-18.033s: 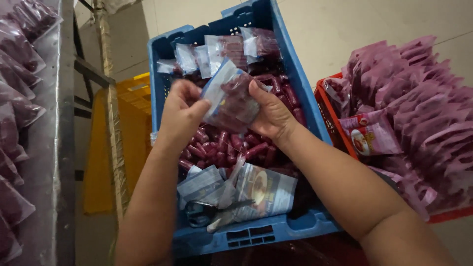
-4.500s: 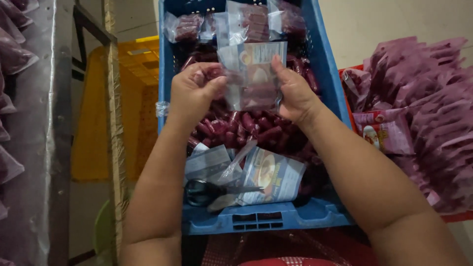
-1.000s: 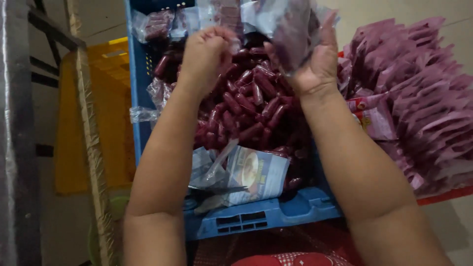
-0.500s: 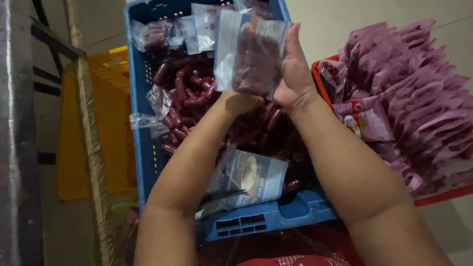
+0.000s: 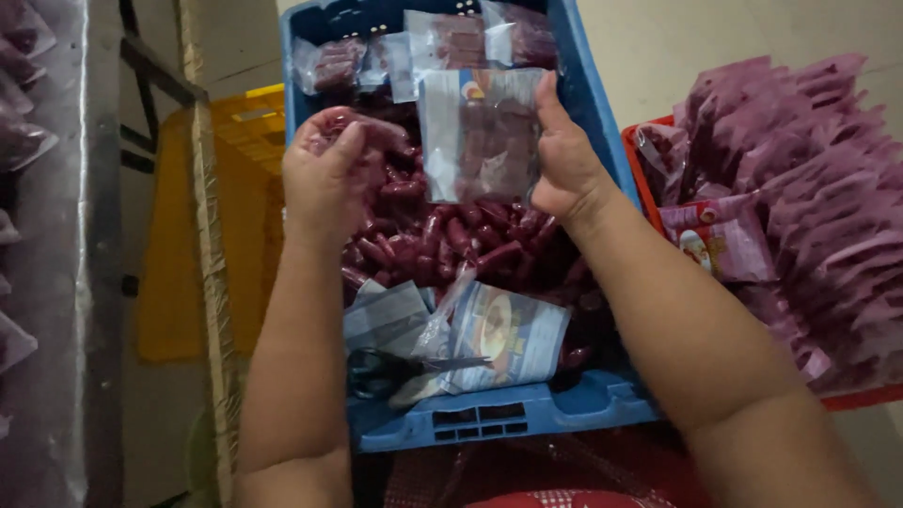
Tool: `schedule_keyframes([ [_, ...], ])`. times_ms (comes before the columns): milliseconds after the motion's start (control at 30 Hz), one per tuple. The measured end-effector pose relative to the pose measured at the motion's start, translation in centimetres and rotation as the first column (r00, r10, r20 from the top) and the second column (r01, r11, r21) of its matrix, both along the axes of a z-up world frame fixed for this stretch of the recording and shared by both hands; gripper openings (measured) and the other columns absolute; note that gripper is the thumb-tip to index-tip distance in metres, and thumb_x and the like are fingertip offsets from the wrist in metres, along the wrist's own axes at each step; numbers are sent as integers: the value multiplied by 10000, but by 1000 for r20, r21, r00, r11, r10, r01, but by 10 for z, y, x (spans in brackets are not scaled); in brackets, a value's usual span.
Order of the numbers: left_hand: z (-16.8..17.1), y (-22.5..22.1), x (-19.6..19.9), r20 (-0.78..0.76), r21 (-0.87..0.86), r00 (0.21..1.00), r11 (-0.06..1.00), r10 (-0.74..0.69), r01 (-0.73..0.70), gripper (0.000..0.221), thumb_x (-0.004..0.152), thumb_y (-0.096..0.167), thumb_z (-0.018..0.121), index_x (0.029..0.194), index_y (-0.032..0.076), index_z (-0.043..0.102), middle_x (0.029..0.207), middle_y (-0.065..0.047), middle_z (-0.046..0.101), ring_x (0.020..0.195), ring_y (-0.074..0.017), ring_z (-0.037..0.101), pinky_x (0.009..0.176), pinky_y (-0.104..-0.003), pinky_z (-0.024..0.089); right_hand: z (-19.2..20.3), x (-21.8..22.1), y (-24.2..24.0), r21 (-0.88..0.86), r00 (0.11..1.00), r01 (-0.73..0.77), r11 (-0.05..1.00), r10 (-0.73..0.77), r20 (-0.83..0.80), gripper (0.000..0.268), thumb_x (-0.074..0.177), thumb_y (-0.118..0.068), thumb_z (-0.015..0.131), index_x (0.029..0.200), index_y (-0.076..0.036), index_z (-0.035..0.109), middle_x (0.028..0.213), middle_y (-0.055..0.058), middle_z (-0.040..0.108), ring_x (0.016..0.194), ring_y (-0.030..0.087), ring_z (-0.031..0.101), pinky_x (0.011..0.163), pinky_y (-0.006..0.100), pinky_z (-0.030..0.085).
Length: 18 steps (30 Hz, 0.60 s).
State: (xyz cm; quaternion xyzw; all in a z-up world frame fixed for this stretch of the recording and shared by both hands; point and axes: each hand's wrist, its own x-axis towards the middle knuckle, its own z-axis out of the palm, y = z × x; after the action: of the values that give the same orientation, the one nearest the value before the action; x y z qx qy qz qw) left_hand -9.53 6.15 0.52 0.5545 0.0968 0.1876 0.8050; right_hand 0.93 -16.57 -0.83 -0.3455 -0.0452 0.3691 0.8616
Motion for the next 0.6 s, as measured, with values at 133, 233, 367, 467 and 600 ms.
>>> schedule_keyframes([
  [133,1,-14,2,-75,54,987,989,143,-140,209,929,26,716,1097,73,601,948,-121,688,720,-162,690,544,-214,536,-2,-6,5,-99,999,-44,994,45,1,849,750,-730,474,1358,-168,664,1173,78,745,1016,297,729,903,644,604],
  [233,-16,-19,11,-45,58,988,988,146,-143,196,908,2,737,1027,95,612,969,-121,714,722,-175,706,547,-257,599,-4,-9,9,-98,995,-85,991,90,42,876,695,-750,533,1318,-150,676,1127,88,756,991,295,742,880,623,624],
  [367,-26,-26,16,-37,72,991,989,131,-128,167,893,6,770,913,109,639,740,-74,660,579,-109,587,399,-224,426,5,-18,13,-113,994,-73,991,82,79,926,593,-728,655,1312,-145,665,1244,111,739,1176,314,721,1020,576,599],
  [467,-20,-30,12,-81,165,990,981,114,-100,183,871,66,802,903,137,637,802,-43,687,657,-101,641,409,-217,469,-12,-9,12,-76,989,-113,991,119,86,787,675,-637,724,1267,-120,678,1219,127,747,1116,313,739,955,571,628],
  [600,-11,-36,10,-127,286,981,952,147,-105,154,874,125,804,905,147,654,863,-47,702,715,-130,735,416,-223,558,-11,-15,14,-161,997,-48,986,59,59,629,731,-562,732,1207,-151,713,1142,109,773,1034,296,763,888,538,651],
])
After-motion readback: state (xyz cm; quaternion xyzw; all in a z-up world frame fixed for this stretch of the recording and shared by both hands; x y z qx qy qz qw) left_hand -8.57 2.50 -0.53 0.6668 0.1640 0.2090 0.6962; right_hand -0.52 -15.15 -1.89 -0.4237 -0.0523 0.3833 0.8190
